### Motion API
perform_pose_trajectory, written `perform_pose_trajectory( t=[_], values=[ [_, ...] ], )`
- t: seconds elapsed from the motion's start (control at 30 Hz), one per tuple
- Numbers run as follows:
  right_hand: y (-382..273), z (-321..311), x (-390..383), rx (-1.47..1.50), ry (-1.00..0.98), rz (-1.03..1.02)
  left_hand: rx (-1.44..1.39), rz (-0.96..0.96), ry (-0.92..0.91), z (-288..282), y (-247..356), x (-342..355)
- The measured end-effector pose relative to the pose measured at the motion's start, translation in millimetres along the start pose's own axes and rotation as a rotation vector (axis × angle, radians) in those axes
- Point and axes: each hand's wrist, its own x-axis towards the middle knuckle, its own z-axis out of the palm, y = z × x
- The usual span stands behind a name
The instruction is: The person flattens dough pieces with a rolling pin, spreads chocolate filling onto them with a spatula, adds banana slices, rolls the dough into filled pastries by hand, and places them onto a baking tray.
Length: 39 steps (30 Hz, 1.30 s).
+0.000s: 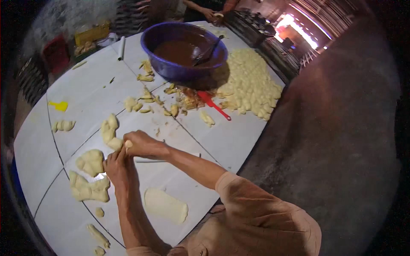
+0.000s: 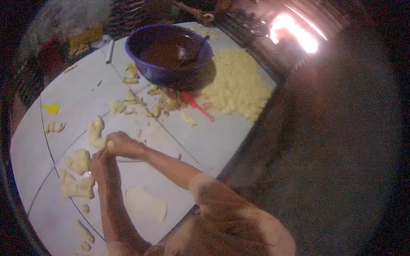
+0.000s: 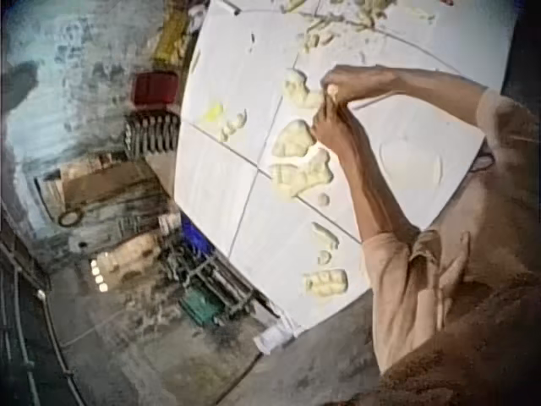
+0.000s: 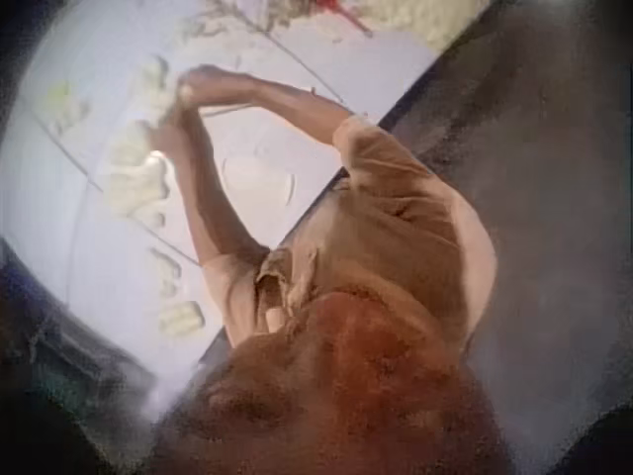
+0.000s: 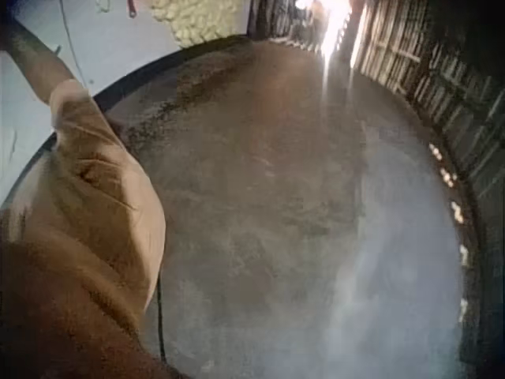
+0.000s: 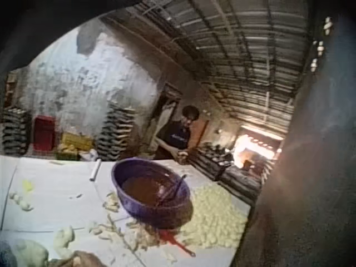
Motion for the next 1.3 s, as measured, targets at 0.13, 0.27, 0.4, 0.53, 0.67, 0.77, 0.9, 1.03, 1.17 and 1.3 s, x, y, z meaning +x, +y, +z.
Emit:
perform_pose_trajectory(
  t=[0.13,0.27,0.4,0.53,0.67,0.77,0.9,1.03,1.17,1.3],
  values=[
    [16.7,-26.5,-15.3,-0.035,0.032,-0.077,0.048,0.082,-0.027,12.7,16.9,5.9],
    [-23.1,-59.1,-47.1,0.181,-0.117,0.092,0.094,0.078,0.038,13.9,9.9,-2.9],
    [-47.2,-82.1,-104.2,0.346,-0.203,0.079,0.063,0.075,0.008,17.9,-4.1,-9.7],
    [-2.6,-56.4,-158.8,0.109,-0.072,-0.092,-0.520,-0.115,-0.060,-33.1,36.6,-23.7],
    [-11.8,-54.2,-194.8,0.247,-0.119,0.198,-0.119,0.107,0.221,-23.1,-22.3,-46.8],
    [6.5,-51.7,-211.1,0.462,-0.140,0.318,-0.190,0.034,0.194,-36.9,18.3,-71.0],
    [36.5,-50.3,-220.3,-0.193,0.032,0.037,-0.115,-0.079,0.035,-29.4,81.3,-125.3],
    [38.3,-62.9,-218.8,-0.346,0.025,-0.113,-0.003,-0.073,-0.064,9.5,140.1,-176.8],
    [67.8,-71.2,-232.6,-0.320,-0.154,-0.532,0.108,-0.093,-0.180,57.0,184.0,-184.3],
    [85.9,-80.5,-232.8,-0.556,-0.308,-0.481,0.182,-0.184,-0.185,69.1,193.1,-194.1]
  ],
)
